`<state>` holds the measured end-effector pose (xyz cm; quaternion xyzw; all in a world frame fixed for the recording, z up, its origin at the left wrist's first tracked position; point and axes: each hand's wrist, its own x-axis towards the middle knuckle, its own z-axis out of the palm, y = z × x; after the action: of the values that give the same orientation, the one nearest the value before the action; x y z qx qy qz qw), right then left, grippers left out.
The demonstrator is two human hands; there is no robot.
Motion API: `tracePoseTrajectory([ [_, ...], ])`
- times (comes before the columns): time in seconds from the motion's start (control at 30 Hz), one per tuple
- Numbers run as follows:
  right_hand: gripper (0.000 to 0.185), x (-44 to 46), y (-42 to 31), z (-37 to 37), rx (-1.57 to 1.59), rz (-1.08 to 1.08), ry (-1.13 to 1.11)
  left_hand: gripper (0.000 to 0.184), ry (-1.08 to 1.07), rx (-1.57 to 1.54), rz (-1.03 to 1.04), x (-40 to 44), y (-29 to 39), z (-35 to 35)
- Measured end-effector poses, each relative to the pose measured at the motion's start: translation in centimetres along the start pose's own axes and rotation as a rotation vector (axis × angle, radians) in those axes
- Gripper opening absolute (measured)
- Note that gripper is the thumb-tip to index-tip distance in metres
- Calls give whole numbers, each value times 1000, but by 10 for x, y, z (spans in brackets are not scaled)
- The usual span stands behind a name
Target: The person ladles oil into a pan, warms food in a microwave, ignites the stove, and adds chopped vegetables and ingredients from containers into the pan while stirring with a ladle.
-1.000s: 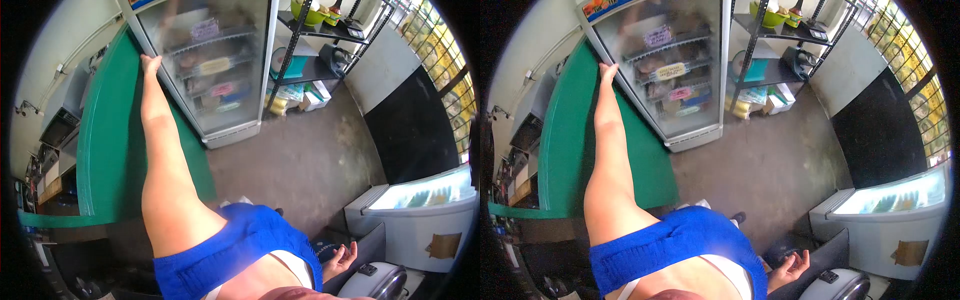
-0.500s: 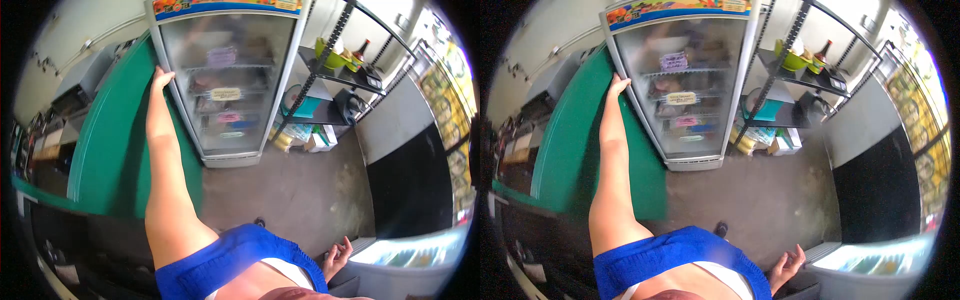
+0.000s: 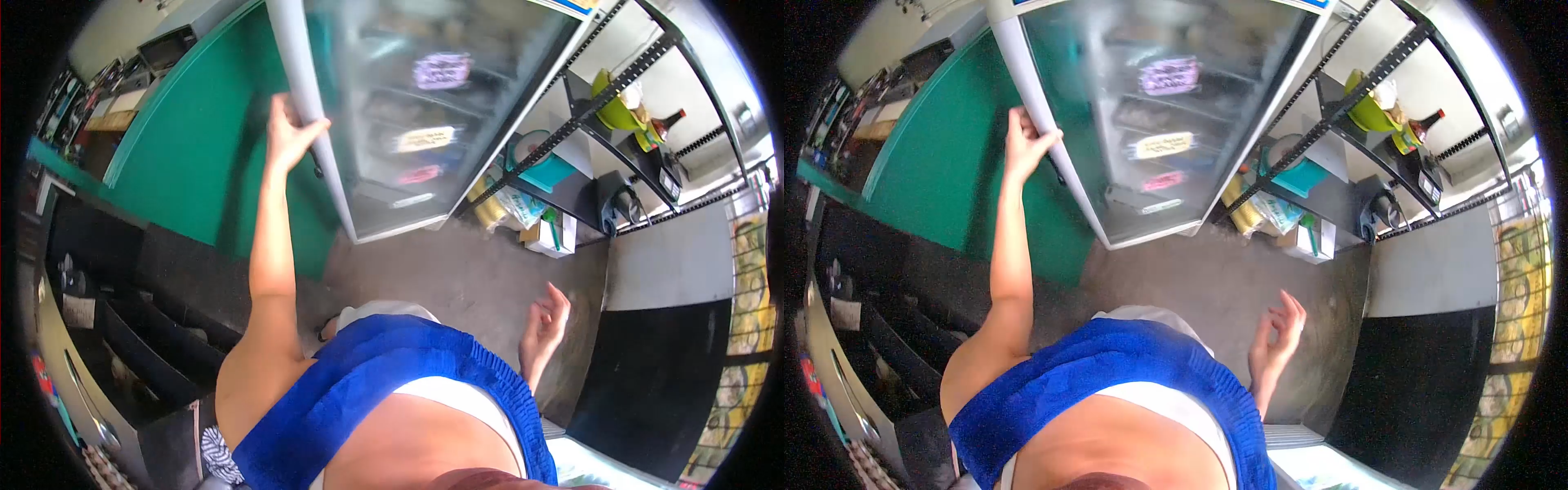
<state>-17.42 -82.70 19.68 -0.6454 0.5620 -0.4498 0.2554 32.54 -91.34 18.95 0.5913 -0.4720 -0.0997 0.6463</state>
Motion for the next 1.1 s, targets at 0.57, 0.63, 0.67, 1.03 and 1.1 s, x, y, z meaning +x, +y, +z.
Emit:
tracePoseTrajectory([
  [0.57, 73, 30, -8, 33, 735, -363, 80, 29, -548, 206, -545, -198, -49, -9],
  [0.63, 88, 44, 37, -11, 402, -389, 163, 29, -621, 119, -677, -213, -74, 5],
  [0.67, 94, 51, 63, -36, 38, -479, 131, 30, -646, 50, -746, -218, -90, 15],
  [1.03, 43, 112, 112, -80, 34, -45, 645, 36, -809, 3, -1116, -197, -278, 124],
  [1.1, 40, 112, 115, -80, -36, -61, 644, 35, -758, -15, -1177, -178, -318, 142],
])
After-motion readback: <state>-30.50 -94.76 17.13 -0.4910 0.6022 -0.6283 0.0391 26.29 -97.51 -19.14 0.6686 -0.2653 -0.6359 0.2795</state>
